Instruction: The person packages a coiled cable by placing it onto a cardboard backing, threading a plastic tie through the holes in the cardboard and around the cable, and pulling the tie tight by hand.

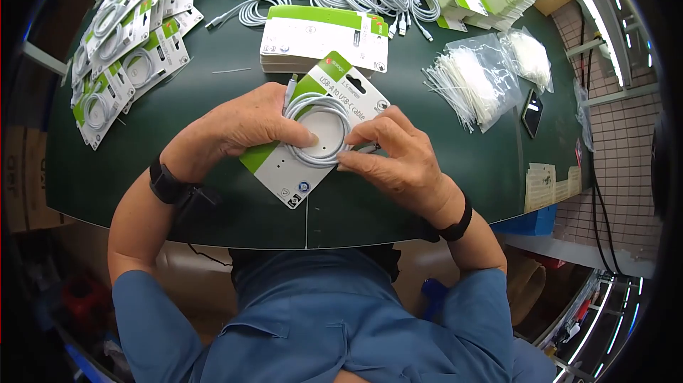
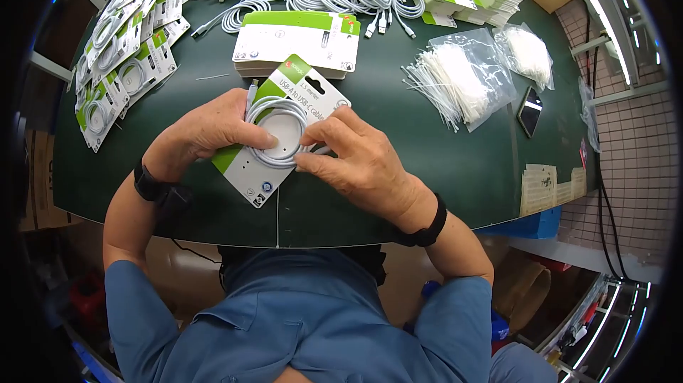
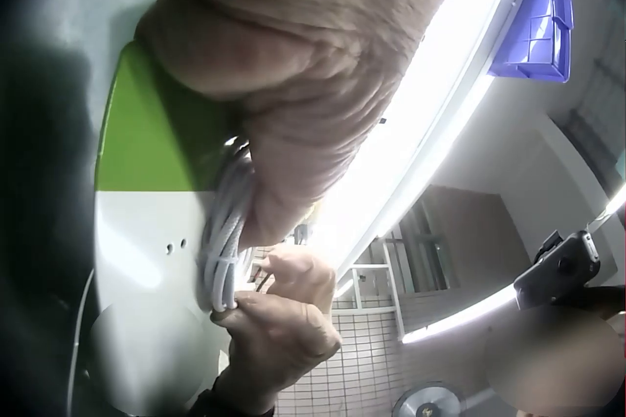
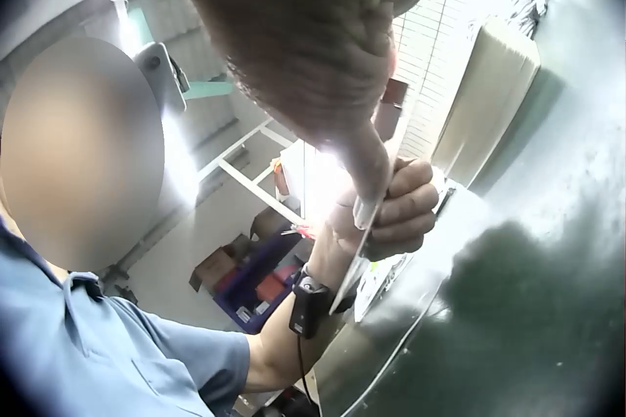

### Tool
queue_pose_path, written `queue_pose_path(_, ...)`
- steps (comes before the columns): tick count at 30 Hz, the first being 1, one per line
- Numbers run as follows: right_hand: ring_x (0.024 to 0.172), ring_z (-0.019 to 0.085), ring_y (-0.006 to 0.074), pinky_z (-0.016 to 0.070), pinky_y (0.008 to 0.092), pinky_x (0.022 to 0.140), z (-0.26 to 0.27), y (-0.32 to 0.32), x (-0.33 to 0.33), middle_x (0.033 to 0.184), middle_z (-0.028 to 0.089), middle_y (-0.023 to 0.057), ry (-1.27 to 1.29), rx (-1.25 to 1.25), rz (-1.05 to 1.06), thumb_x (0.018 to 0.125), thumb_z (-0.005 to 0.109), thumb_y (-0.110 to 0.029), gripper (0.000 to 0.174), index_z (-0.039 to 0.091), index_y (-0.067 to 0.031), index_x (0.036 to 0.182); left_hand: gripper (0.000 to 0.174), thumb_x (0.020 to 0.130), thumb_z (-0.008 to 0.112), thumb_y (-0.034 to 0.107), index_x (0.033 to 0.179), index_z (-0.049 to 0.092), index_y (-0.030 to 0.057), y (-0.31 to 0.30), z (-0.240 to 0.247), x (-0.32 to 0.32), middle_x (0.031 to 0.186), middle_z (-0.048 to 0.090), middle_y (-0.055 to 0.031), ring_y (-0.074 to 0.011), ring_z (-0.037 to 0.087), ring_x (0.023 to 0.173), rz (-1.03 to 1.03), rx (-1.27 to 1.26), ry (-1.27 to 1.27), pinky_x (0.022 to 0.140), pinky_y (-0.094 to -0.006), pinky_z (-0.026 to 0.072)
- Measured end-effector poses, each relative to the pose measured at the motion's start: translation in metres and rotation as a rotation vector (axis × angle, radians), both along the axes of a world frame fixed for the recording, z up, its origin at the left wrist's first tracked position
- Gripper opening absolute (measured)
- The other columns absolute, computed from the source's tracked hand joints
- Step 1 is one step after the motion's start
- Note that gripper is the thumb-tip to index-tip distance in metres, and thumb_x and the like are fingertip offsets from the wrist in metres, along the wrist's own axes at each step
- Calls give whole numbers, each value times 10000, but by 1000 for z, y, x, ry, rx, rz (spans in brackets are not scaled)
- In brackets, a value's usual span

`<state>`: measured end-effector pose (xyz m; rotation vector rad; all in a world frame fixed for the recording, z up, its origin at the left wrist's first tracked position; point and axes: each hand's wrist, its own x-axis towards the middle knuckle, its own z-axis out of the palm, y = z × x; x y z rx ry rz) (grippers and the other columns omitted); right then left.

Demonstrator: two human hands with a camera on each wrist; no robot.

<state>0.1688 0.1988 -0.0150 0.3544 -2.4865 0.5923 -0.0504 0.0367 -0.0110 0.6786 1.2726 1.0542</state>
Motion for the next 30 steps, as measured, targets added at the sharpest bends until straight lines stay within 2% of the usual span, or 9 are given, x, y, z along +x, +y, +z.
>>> queue_pose_path(1,946,701,256,591,353,706,3,-1,-2,1056,737,64,-6,-4,3,683,941,-62,307,765,-105,931,505,806,829,57,1283,710,-56,0,0,0,1160,775,-130,-203,762,1000,-32,-26,12,928,-353,626)
queue_pose_path(5,1042,678,267,578,406,850,8,-2,-7,1091,752,26,-23,-33,54,696,940,-120,303,761,-114,940,511,783,852,69,1261,721,-55,2,-4,-2,1118,784,-132,-204,767,952,-116,-105,35,903,-353,632)
queue_pose_path(8,1088,661,267,529,440,950,6,4,-8,1116,760,-22,-167,-77,118,709,939,-176,286,756,-129,925,518,771,865,77,1251,724,-58,3,-15,-6,1092,786,-135,-208,771,923,-133,-107,-10,883,-351,637)
queue_pose_path(10,1080,661,263,523,438,947,1,2,-8,1105,758,-27,-206,-84,145,715,938,-187,282,758,-135,925,522,764,872,81,1245,725,-60,4,-19,-6,1078,788,-137,-209,773,909,-143,-107,-28,873,-350,639)
queue_pose_path(13,1063,660,254,512,434,941,-3,1,-11,1082,755,-37,-271,-92,204,728,937,-208,272,761,-149,927,525,754,882,90,1230,721,-63,5,-18,-7,1077,788,-144,-212,778,896,-333,-122,86,854,-355,643)
queue_pose_path(18,982,657,259,520,430,880,-9,-1,-8,1015,741,-29,-253,-123,252,746,937,-221,272,760,-155,941,506,747,893,101,1199,721,-47,10,-14,-6,1085,790,-141,-209,779,914,-391,-192,44,855,-355,642)
queue_pose_path(22,920,657,255,528,423,834,-39,4,-12,979,724,-24,-259,-196,281,756,936,-224,266,753,-154,937,520,734,913,127,1187,708,-25,18,-7,2,1026,784,-87,-163,750,902,-430,-220,157,829,-317,611)
queue_pose_path(25,895,663,254,533,419,805,-53,1,-19,955,711,-16,-237,-208,234,758,936,-223,259,749,-155,924,612,754,906,130,1278,651,-57,16,-2,14,1024,777,-178,-270,774,983,-306,-20,902,867,-395,623)
queue_pose_path(30,879,669,263,532,411,793,-55,-1,-21,896,679,13,-254,-268,157,764,934,-212,261,719,-144,895,793,760,924,176,1423,553,-49,-15,4,22,1114,726,-232,-361,749,1001,-106,91,1021,907,-442,606)
